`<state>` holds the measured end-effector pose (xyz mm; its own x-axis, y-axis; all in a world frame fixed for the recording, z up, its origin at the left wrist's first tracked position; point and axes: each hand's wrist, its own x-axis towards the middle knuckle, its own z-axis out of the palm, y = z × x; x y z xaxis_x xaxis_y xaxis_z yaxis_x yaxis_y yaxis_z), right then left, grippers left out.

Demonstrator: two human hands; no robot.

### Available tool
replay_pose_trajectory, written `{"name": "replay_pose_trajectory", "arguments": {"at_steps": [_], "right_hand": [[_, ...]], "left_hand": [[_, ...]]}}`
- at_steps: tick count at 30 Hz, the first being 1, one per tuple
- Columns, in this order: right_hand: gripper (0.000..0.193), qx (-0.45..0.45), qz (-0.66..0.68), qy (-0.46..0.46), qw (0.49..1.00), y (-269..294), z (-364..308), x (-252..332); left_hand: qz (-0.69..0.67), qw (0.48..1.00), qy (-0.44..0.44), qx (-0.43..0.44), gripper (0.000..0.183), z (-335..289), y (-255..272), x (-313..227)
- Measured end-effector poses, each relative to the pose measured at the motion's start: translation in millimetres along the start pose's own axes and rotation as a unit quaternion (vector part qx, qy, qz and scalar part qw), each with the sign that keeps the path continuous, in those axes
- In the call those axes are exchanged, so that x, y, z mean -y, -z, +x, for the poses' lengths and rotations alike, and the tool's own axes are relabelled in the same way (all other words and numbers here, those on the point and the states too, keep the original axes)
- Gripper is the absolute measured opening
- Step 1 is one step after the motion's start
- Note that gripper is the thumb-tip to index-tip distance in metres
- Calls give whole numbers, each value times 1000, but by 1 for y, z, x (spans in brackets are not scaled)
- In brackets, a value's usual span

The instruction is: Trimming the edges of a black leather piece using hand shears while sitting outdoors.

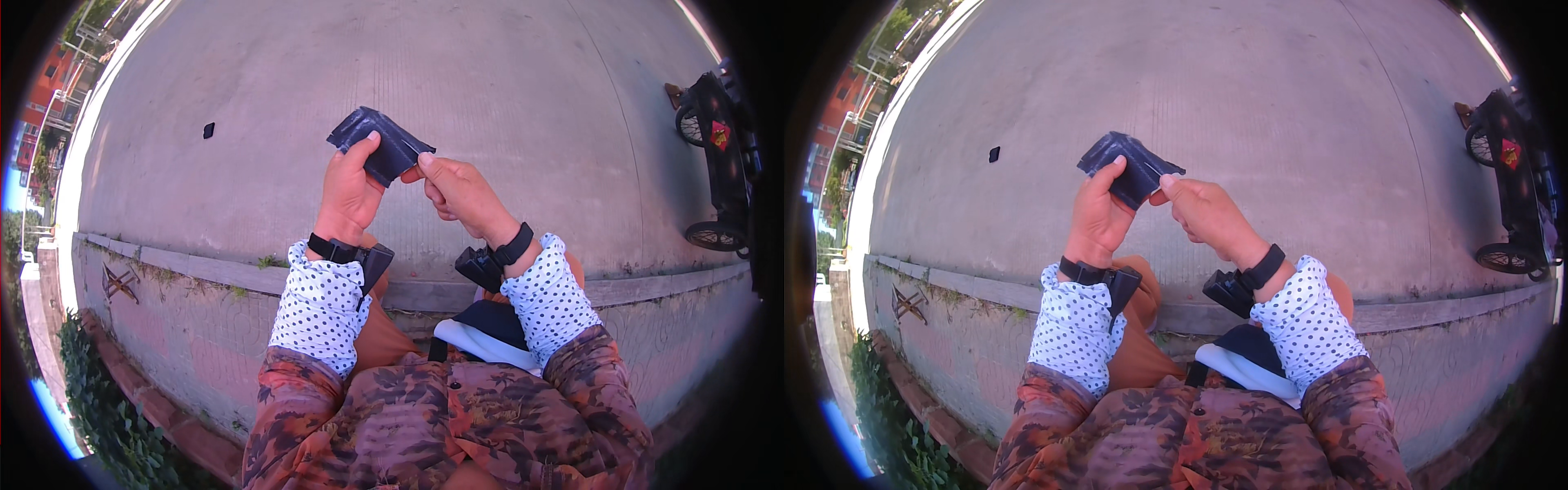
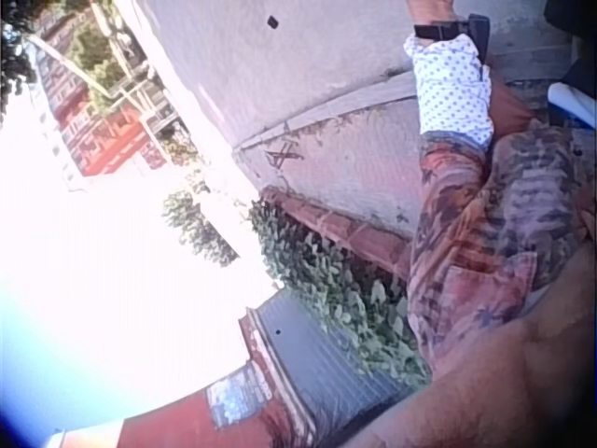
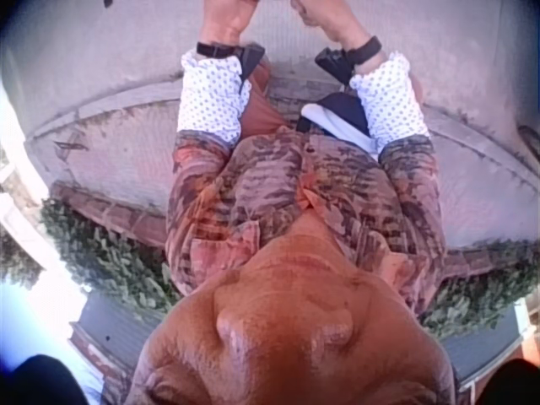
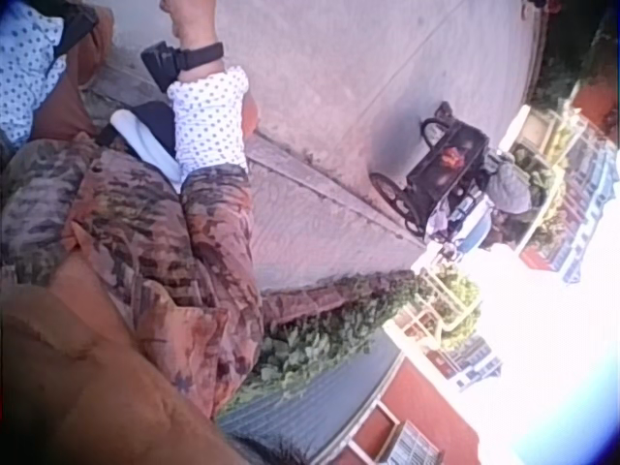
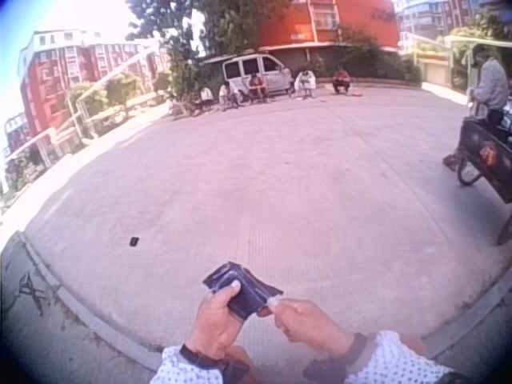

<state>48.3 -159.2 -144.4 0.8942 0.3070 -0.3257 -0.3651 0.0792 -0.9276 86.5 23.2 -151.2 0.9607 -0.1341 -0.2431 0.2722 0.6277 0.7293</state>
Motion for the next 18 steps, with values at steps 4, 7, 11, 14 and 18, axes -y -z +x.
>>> {"name": "replay_pose_trajectory", "arguments": {"at_steps": [4,7,11,14,18], "right_hand": [[48,-9,25,-13,1000,2,0,1],[46,-11,31,-14,999,3,0,1],[45,-24,27,5,999,3,1,-1],[43,-26,34,6,999,4,2,-2],[42,-30,37,8,999,4,1,-1]], "left_hand": [[1,1000,0,-2,26,-2,-2,0],[1,1000,0,-2,27,-2,-2,-1],[6,1000,3,5,26,-1,1,0],[2,1000,9,14,26,1,3,1],[-3,1000,5,11,25,0,1,0]]}}
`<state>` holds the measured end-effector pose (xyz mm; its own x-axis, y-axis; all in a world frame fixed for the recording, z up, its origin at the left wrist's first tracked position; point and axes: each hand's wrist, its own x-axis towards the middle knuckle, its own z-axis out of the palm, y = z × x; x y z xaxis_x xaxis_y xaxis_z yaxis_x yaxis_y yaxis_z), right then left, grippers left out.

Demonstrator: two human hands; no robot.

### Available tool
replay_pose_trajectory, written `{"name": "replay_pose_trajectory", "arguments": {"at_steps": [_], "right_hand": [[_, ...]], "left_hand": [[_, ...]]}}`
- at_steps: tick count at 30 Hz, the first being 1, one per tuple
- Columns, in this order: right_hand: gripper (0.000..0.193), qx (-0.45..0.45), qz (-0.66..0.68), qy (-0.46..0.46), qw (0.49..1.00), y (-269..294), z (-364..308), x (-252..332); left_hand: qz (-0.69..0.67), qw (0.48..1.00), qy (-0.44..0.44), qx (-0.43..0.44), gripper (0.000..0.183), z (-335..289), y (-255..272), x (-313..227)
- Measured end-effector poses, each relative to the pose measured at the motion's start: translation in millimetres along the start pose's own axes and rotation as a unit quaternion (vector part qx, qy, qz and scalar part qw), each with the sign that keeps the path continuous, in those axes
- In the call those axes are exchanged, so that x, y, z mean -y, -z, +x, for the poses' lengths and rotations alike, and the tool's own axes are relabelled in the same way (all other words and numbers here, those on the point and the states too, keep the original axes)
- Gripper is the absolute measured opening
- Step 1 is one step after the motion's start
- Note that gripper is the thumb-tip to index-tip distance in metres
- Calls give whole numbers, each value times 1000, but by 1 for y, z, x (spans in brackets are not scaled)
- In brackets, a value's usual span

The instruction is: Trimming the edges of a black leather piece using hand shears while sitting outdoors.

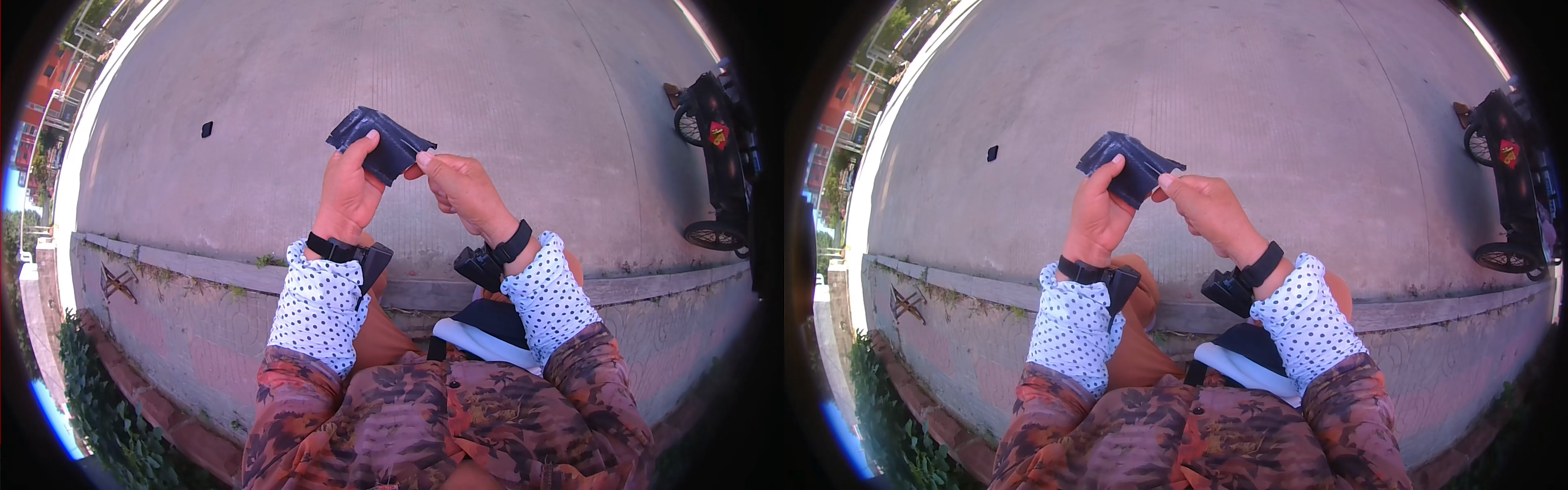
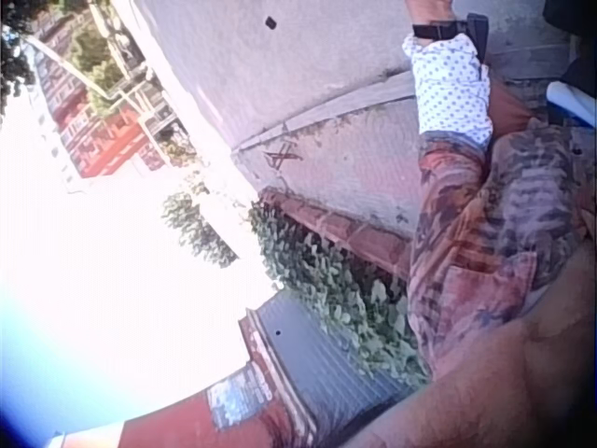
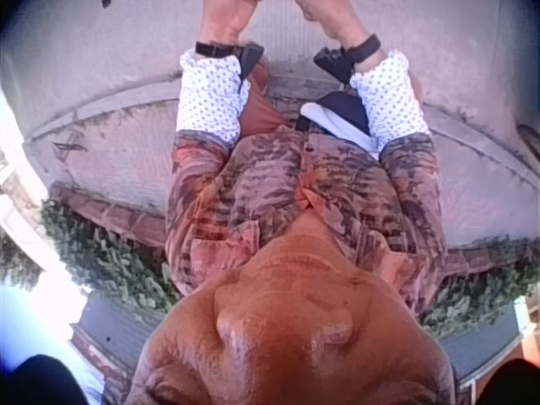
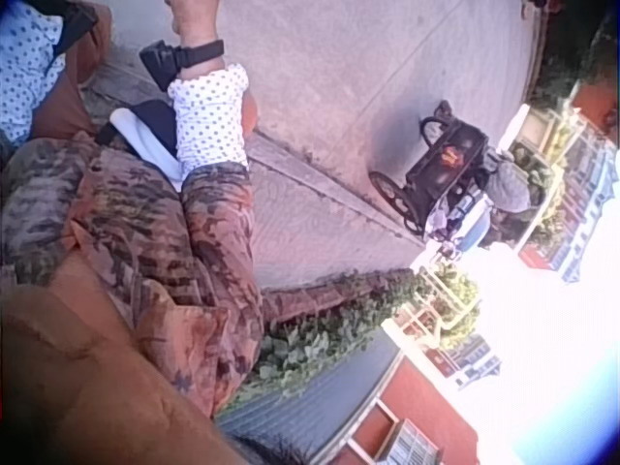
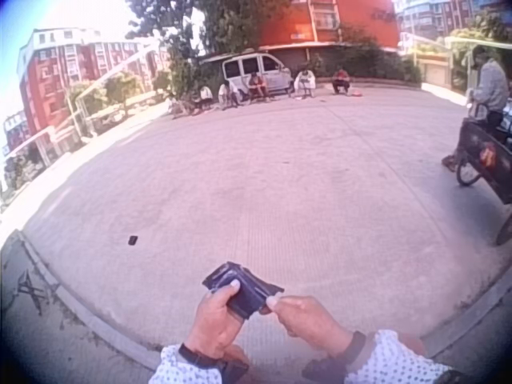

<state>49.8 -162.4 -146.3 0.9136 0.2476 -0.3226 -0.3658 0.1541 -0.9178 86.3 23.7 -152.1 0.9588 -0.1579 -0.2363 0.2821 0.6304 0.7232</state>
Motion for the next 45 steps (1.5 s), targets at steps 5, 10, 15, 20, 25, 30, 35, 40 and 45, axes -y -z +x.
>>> {"name": "replay_pose_trajectory", "arguments": {"at_steps": [5,10,15,20,25,30,35,40,45], "right_hand": [[39,-18,-24,20,999,-1,-1,1],[38,-27,-44,19,999,-2,-1,0],[41,-34,-54,16,998,-1,-2,0],[46,-1,3,-12,1000,0,-2,2],[50,36,12,-29,999,3,-5,4],[53,39,-10,-43,998,1,-8,9],[52,37,28,-40,998,-1,-4,8],[48,33,60,-35,997,-1,0,4],[50,26,69,-24,997,-2,2,3]], "left_hand": [[-8,1000,-2,-2,25,-1,0,-1],[-8,1000,-1,14,23,-2,-3,-1],[36,999,-12,7,17,-3,-3,-1],[32,999,-21,-3,16,-2,-2,0],[22,1000,-20,11,15,-4,-3,-3],[25,999,-5,30,15,-2,2,-3],[53,998,2,30,18,-5,-6,-1],[85,996,-13,39,21,-8,-12,-3],[140,989,-16,35,22,-7,-10,-3]]}}
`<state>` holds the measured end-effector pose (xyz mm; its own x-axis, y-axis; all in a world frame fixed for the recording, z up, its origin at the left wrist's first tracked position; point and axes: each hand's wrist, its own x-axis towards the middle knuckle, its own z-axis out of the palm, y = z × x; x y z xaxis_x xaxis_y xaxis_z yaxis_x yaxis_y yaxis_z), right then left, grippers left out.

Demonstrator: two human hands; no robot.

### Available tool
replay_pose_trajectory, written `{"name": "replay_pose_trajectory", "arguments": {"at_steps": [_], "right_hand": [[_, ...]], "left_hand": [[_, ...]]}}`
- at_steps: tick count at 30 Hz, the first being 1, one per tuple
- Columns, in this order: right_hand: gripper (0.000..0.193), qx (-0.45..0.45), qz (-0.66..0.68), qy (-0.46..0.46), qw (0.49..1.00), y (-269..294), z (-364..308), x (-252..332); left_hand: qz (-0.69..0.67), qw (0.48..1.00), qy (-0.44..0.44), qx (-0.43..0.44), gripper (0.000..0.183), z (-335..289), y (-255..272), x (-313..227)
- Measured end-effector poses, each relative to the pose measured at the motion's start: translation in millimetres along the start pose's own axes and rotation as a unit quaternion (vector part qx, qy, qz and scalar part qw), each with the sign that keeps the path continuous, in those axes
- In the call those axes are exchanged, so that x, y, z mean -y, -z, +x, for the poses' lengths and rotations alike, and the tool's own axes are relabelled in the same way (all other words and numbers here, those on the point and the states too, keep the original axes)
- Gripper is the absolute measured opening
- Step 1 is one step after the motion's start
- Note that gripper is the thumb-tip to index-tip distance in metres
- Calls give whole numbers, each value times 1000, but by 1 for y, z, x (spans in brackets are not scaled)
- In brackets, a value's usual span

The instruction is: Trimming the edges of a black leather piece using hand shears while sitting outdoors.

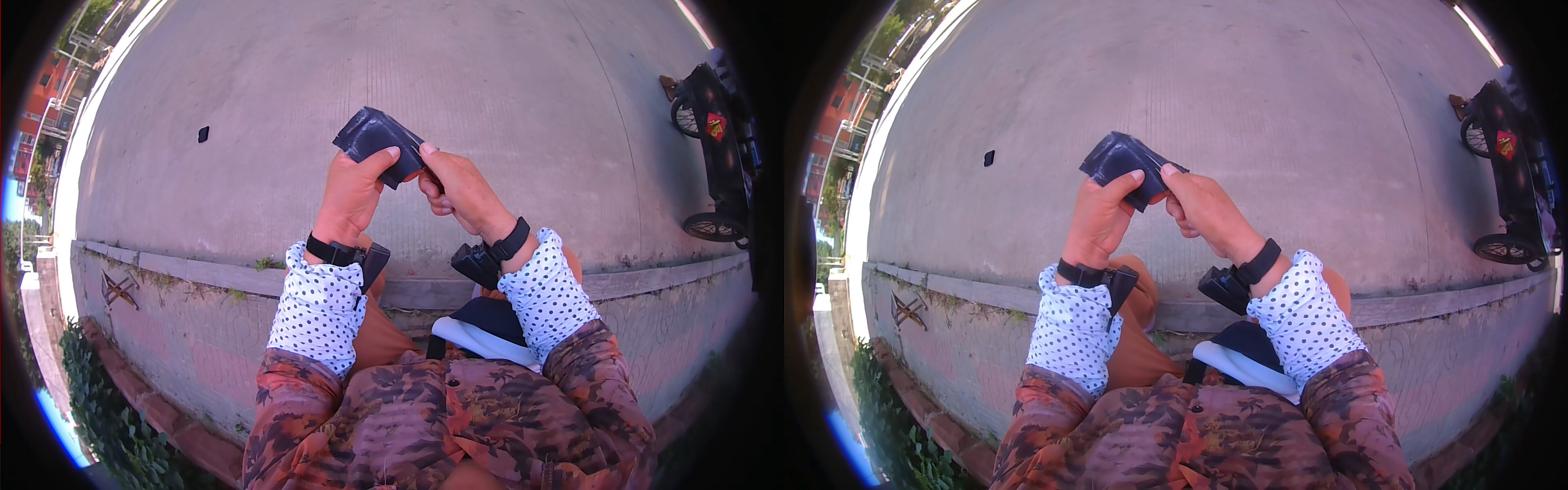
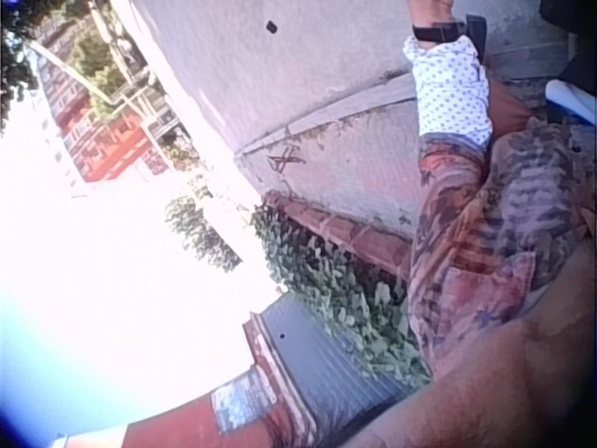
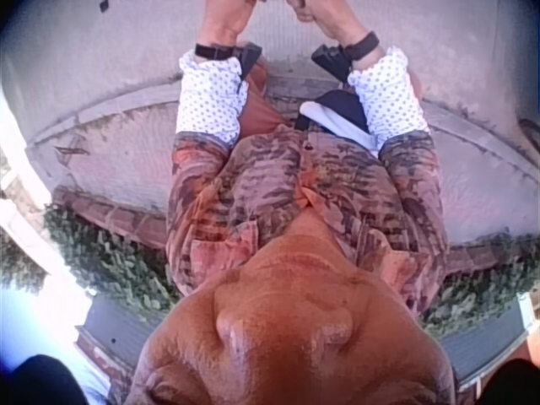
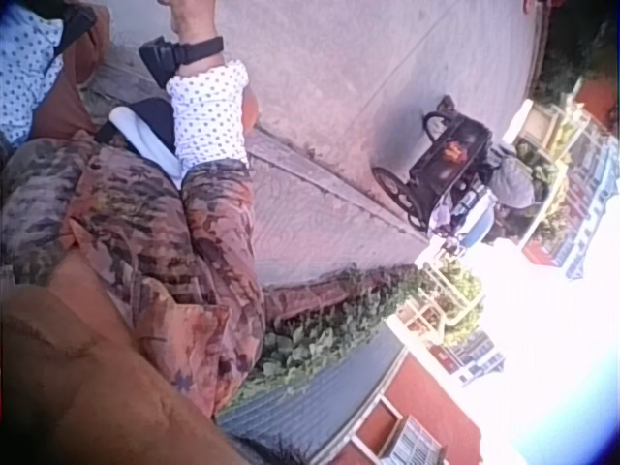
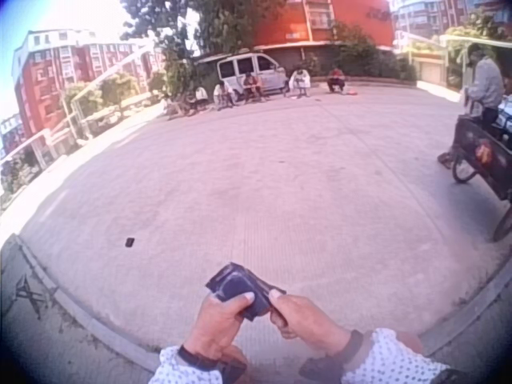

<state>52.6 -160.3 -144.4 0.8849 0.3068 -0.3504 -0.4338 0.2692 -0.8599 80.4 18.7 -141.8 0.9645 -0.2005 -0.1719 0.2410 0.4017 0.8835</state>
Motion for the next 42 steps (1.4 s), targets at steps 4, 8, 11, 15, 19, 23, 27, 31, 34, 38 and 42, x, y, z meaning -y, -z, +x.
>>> {"name": "replay_pose_trajectory", "arguments": {"at_steps": [4,8,11,15,19,23,27,31,34,38,42], "right_hand": [[43,-4,-10,-1,1000,0,2,0],[41,-1,-4,3,1000,2,3,-1],[39,0,0,8,1000,2,4,-2],[36,-26,-19,16,999,-1,5,-4],[35,-29,-11,22,999,-3,3,-3],[35,-35,-4,31,999,-2,4,-5],[35,-42,-6,31,999,-3,3,-4],[37,-60,-42,34,997,-1,5,-7],[40,-57,-54,24,997,2,4,-8],[45,-1,-31,-9,999,0,-5,0],[52,11,-49,-27,998,0,-10,3]], "left_hand": [[15,1000,9,0,23,-1,0,-1],[20,1000,12,1,24,-2,-2,-1],[19,1000,11,6,25,-2,-2,-1],[14,1000,13,8,26,-2,-3,0],[9,1000,14,15,26,-2,-2,0],[5,1000,13,21,27,-1,-1,2],[-1,999,12,32,29,-1,-1,2],[-9,1000,6,27,27,-1,-1,1],[-40,999,6,16,26,3,0,-1],[-81,996,-22,-37,24,4,7,-1],[-99,994,-19,-52,25,5,9,-2]]}}
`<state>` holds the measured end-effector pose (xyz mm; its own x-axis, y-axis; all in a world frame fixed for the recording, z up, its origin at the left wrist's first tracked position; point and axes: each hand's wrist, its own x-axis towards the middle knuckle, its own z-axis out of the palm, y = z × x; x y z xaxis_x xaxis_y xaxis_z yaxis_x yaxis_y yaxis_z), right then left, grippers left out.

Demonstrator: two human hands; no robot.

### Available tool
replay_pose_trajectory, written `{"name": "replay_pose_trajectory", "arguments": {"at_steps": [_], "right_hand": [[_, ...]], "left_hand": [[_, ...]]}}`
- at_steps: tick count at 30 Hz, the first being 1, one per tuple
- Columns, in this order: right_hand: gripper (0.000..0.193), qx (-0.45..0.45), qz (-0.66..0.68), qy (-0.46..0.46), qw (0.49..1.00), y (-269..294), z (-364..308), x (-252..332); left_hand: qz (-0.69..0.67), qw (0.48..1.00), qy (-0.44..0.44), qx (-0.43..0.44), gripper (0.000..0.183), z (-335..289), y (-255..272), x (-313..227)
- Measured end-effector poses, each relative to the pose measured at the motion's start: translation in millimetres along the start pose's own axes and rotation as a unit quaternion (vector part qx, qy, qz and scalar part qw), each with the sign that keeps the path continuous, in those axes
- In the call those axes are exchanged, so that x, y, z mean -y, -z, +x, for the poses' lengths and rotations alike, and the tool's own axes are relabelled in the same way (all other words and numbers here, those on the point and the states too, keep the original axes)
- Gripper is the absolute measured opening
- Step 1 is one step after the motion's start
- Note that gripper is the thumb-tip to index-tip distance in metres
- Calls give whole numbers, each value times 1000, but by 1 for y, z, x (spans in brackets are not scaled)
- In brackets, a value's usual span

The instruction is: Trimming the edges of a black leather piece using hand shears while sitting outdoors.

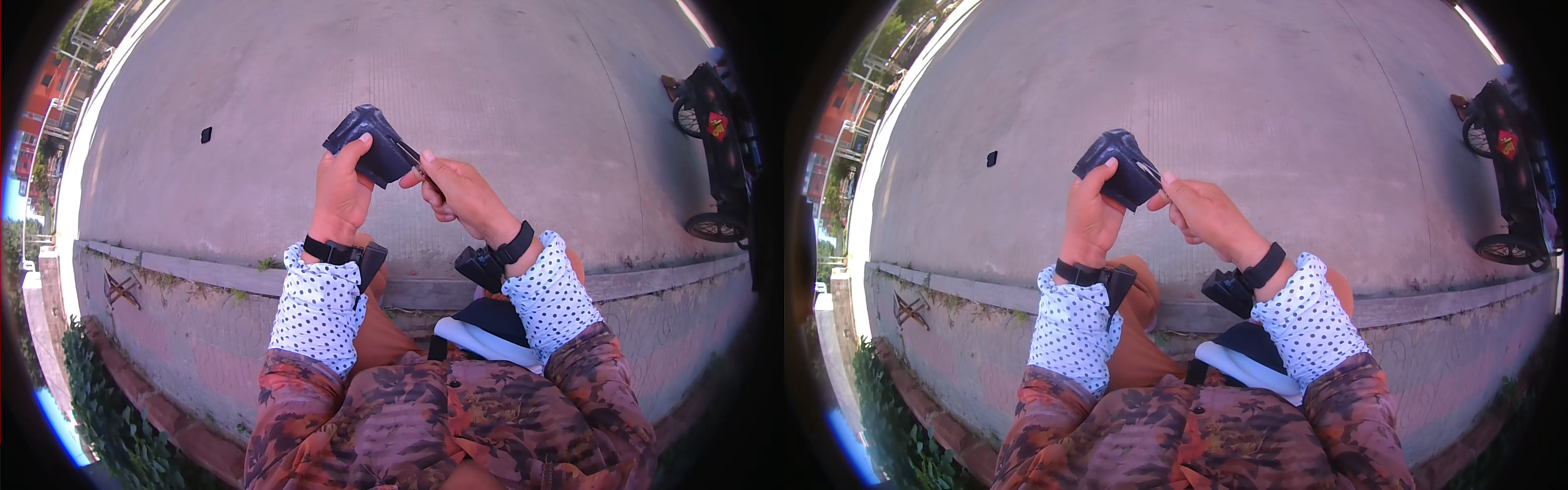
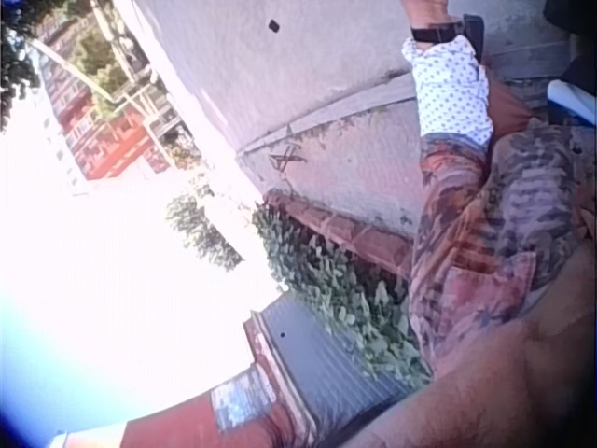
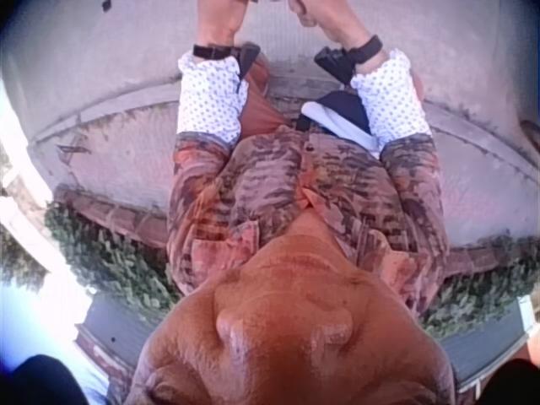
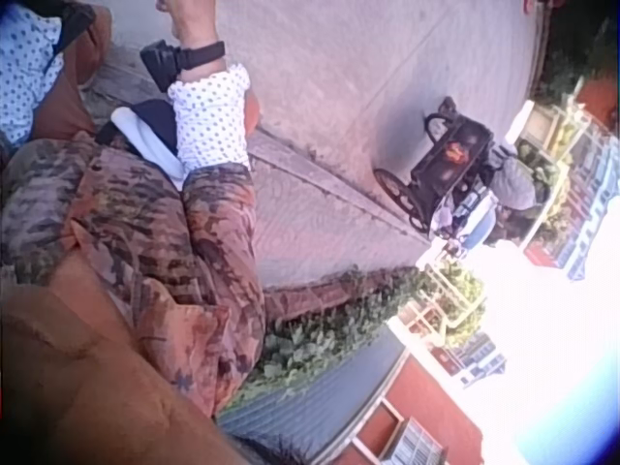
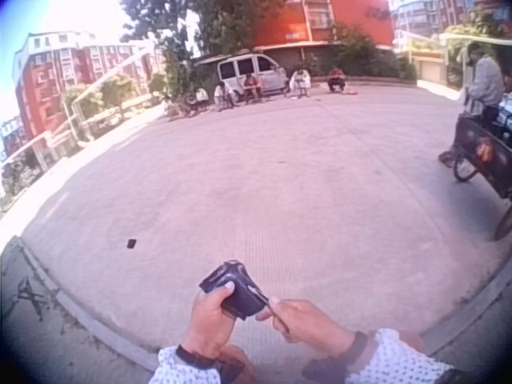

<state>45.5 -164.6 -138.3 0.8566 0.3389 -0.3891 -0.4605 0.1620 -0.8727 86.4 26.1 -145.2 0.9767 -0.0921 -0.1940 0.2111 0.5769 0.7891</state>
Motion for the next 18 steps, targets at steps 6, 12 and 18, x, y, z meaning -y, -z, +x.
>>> {"name": "replay_pose_trajectory", "arguments": {"at_steps": [6,12,18], "right_hand": [[52,-19,-51,26,998,5,4,0],[52,-80,-202,100,971,7,2,5],[47,-81,-243,138,957,7,6,2]], "left_hand": [[27,1000,0,4,24,1,-3,2],[51,998,-25,-28,23,1,2,1],[93,994,-45,-28,24,1,0,2]]}}
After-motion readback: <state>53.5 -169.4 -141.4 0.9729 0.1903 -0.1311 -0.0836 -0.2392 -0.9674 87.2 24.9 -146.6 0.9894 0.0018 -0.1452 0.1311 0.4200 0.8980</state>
